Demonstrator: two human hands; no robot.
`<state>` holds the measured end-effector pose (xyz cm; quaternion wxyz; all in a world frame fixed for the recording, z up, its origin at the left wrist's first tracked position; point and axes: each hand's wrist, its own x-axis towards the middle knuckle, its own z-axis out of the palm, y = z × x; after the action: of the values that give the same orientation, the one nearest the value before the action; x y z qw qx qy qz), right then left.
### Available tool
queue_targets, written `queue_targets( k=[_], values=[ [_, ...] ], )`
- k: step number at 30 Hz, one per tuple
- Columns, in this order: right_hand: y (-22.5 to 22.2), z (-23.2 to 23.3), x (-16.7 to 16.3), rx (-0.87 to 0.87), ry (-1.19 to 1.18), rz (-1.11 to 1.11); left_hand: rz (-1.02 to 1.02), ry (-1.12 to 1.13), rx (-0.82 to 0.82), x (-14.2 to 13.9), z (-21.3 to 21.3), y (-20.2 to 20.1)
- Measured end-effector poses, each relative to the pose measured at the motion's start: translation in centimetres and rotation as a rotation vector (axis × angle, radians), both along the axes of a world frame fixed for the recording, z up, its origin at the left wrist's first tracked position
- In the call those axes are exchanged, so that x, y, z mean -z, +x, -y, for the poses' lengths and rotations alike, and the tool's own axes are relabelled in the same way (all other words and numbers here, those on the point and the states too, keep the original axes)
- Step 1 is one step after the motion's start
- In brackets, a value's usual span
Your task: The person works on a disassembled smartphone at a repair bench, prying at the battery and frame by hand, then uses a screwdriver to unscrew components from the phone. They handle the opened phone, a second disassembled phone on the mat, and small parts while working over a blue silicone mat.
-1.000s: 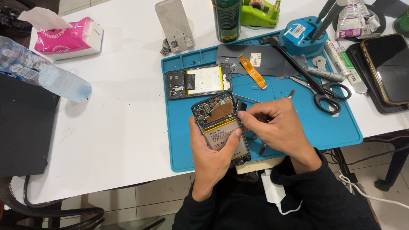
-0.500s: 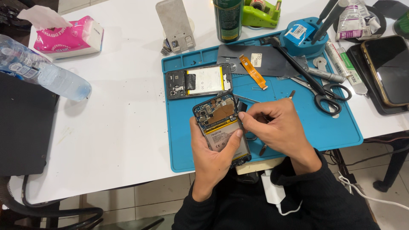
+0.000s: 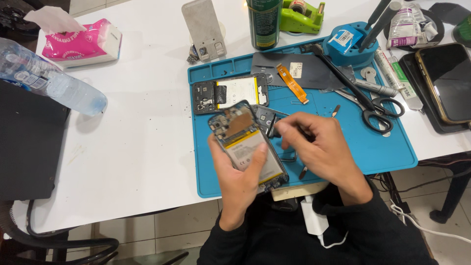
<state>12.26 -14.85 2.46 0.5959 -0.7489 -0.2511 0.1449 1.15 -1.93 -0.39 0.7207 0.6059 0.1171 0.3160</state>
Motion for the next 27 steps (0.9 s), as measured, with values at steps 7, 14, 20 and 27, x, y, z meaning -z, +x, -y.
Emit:
queue_targets(
  k=[7,14,20,27],
  values=[
    [0.5,1.7,0.2,-0.12,-0.11,-0.061,0.062,-0.13,-0.066,1.4,-0.8,0.2],
    [0.7,1.3,1.5,-0.276,-0.056,-0.234,0.128,-0.167,-0.053,0.9,-0.8,0.2],
    [0.2,1.0,1.0,-0.233,-0.06,-0.295,0.146,-0.141,-0.029,-0.2,-0.4,-0.1],
    [-0.3,1.3,0.7,-0.247,0.004,-0.302,0.099,0.001,-0.089,-0.2,-0.1,-0.2]
  ],
)
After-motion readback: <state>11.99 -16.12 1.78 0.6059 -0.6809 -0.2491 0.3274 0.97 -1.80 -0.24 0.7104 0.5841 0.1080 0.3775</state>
